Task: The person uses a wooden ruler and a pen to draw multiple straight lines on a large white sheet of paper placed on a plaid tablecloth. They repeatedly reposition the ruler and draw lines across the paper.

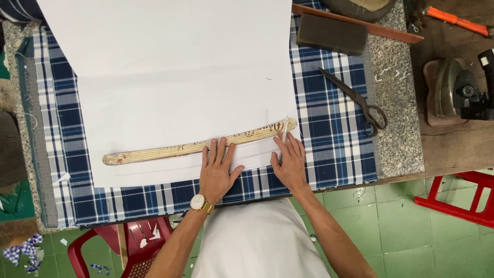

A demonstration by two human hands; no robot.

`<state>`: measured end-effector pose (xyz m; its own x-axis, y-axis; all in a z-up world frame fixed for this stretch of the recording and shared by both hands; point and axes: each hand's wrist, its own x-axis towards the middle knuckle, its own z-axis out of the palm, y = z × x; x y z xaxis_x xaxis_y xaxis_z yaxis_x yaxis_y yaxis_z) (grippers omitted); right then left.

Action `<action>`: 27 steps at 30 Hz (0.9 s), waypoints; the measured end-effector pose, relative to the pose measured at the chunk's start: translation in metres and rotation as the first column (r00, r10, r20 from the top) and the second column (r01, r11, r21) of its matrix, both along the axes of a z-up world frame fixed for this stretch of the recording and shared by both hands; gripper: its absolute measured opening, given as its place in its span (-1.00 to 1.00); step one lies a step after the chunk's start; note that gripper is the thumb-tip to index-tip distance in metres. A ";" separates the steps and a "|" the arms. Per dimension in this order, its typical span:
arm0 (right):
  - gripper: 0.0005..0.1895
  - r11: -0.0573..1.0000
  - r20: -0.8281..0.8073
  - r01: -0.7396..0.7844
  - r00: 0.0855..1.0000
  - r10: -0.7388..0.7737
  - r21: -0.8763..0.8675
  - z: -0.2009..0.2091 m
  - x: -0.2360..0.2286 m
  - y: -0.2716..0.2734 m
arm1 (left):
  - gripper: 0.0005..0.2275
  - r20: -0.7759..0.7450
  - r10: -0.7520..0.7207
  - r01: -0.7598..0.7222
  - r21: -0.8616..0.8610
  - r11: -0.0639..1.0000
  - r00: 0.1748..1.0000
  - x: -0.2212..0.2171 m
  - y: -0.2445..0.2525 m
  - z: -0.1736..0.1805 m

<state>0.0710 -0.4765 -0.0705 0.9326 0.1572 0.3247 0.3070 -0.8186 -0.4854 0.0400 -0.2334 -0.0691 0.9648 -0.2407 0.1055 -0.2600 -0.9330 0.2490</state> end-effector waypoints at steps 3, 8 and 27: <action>-0.53 1.000 0.016 0.005 1.000 -0.004 -0.022 -0.003 -0.006 0.007 | -0.38 0.003 0.012 -0.012 -0.030 0.999 1.000 -0.006 0.008 0.004; -0.52 0.998 0.039 0.013 0.999 -0.010 -0.067 -0.009 -0.004 0.008 | -0.39 0.011 0.149 -0.149 0.020 0.989 0.989 -0.016 0.030 -0.002; -0.53 0.996 0.069 0.003 0.998 0.004 -0.092 -0.010 -0.004 0.009 | -0.43 -0.002 0.152 -0.152 0.008 0.988 0.988 -0.024 0.040 -0.008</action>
<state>0.0672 -0.4678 -0.0807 0.9086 0.1899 0.3721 0.3375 -0.8586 -0.3859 0.0157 -0.1932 -0.0773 0.9905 -0.0922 0.1021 -0.1146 -0.9634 0.2423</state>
